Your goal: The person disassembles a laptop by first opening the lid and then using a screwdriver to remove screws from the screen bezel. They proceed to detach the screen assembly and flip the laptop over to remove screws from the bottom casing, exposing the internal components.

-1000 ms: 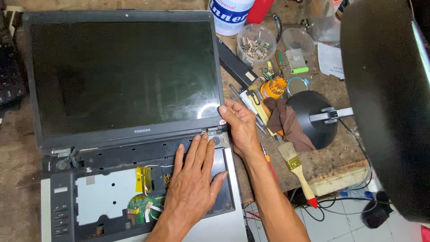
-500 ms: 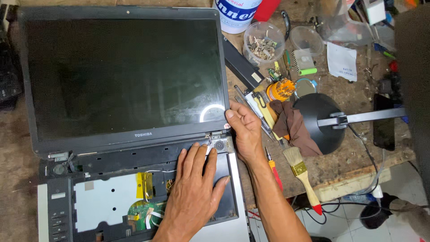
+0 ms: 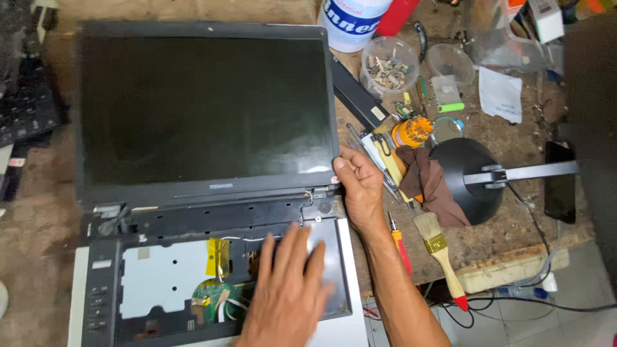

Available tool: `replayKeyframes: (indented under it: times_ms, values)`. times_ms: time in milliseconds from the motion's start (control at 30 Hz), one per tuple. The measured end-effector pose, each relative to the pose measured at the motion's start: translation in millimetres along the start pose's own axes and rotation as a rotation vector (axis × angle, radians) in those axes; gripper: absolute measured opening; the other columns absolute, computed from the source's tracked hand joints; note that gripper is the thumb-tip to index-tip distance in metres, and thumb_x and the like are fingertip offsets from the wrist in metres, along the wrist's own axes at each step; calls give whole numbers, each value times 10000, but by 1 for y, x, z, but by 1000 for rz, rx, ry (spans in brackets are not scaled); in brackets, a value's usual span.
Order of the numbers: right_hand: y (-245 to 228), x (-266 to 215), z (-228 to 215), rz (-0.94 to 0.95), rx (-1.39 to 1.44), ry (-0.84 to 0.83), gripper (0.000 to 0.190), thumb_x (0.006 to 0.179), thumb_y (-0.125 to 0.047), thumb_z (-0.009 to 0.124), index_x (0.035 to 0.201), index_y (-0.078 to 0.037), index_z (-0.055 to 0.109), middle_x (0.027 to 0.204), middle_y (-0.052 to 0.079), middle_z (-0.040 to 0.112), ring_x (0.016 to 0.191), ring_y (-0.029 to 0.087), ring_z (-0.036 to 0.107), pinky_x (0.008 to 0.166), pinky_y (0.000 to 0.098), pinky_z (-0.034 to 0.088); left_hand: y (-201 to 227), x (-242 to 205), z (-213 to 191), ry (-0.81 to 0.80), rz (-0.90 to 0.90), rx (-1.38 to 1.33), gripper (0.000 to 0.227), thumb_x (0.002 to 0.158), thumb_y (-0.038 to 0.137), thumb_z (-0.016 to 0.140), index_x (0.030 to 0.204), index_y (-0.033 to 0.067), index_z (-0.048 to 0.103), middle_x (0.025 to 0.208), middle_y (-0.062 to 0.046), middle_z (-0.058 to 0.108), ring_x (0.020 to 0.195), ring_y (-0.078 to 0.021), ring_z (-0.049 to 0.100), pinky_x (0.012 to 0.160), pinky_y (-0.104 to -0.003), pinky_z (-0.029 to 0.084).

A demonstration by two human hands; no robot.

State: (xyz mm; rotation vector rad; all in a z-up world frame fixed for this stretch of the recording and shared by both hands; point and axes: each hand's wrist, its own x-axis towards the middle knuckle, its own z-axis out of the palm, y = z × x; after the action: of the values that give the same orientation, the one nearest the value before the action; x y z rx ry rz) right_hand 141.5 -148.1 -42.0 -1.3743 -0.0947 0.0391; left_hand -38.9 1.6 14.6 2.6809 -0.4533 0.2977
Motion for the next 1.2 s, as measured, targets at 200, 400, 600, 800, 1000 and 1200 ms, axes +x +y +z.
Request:
replayKeyframes:
  times_ms: [200,400,600,800,1000,1200]
  values:
    - [6,4,-5,-14,-109,-5,431,1087,-248,677,1403,42,719,1207,105,814,1031,131,743,924,267,593,28,-81,9,265,-63,138,235,1089,467,654,1269,322,697,1277,-4,811,1248,-201,747,1023,-611,556]
    - [-2,2,-2,-38,-123,-20,475,1080,-294,686,1411,47,709,1298,100,781,1158,155,723,1044,290,577,27,-102,23,305,-56,214,329,1083,472,748,1349,286,692,1269,42,816,1212,-174,743,1023,-623,553]
    - [-5,6,-3,-55,-197,-35,462,1096,-293,660,1404,47,713,1308,108,773,1202,181,708,1083,303,563,22,-92,13,402,31,219,348,1120,457,688,1395,264,594,1270,7,812,1171,-172,753,957,-581,597]
    - [3,8,-5,-75,-209,-22,439,1099,-288,657,1387,35,733,1280,96,779,1163,161,703,1053,289,550,42,-89,-2,293,-155,3,216,1066,489,693,1221,339,702,1269,1,815,1176,-222,754,1007,-678,530]
    - [5,9,-6,-36,-174,-25,456,1093,-285,668,1415,34,718,1297,99,792,1169,159,720,1062,297,567,34,-90,6,323,-79,88,221,1076,429,614,1266,348,693,1268,-13,798,1173,-214,745,1000,-632,550]
    - [12,5,-10,3,-89,-48,457,1062,-259,746,1452,-25,704,1112,38,810,967,88,722,920,242,575,31,-81,1,432,-38,175,205,1118,266,534,1205,313,713,1235,-44,786,1141,-209,743,984,-591,576]
